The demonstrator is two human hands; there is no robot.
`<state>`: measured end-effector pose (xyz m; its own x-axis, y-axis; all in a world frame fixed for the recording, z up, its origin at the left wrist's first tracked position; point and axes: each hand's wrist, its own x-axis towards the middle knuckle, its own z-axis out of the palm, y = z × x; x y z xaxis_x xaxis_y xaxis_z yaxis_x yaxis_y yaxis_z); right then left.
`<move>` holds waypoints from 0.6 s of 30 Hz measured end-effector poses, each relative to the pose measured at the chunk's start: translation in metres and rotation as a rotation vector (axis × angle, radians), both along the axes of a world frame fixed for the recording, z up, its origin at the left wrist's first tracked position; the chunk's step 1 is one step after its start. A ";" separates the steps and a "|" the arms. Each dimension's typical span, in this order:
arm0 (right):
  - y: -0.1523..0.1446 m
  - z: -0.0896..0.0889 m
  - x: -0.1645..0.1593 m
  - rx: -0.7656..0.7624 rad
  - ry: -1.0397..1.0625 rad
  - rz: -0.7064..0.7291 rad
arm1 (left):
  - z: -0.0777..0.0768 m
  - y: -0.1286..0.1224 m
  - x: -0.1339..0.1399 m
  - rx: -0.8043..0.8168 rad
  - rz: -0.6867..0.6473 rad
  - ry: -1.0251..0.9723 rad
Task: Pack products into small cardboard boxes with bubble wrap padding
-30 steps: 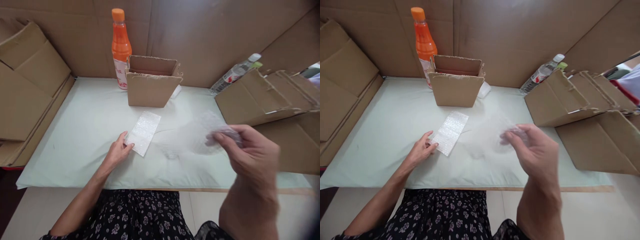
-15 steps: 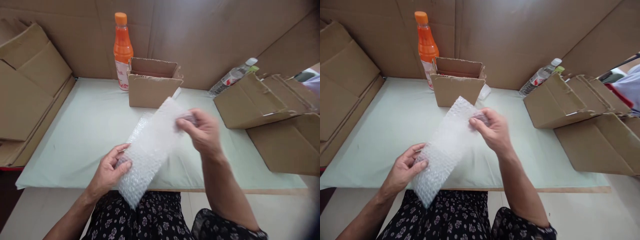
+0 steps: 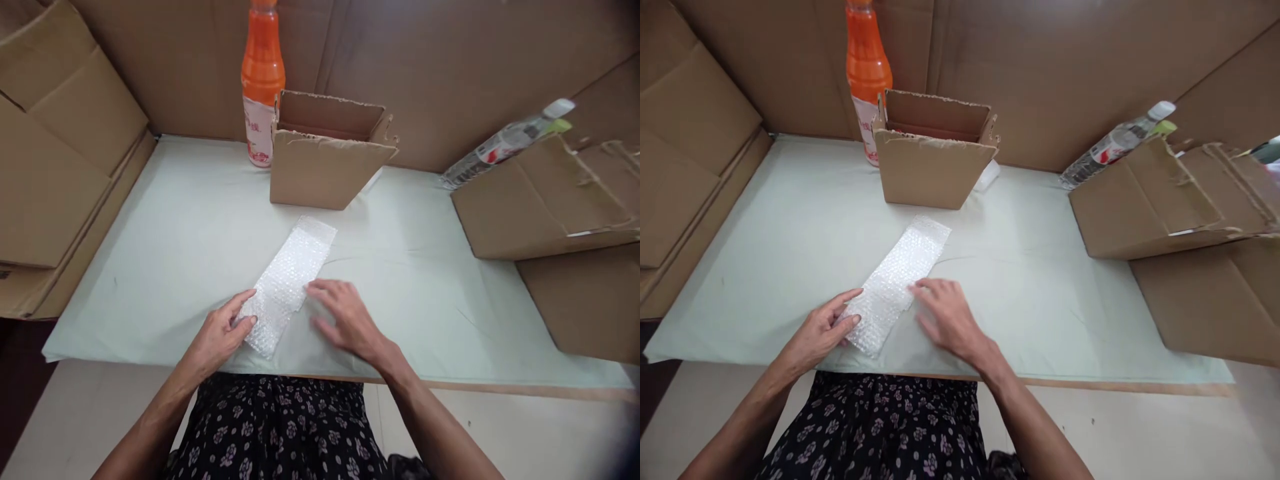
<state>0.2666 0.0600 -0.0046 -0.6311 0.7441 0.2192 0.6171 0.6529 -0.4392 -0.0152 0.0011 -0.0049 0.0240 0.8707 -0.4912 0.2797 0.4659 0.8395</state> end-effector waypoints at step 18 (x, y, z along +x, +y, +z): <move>-0.014 -0.028 -0.030 0.046 0.170 -0.450 | -0.015 0.065 0.033 0.322 -0.245 0.099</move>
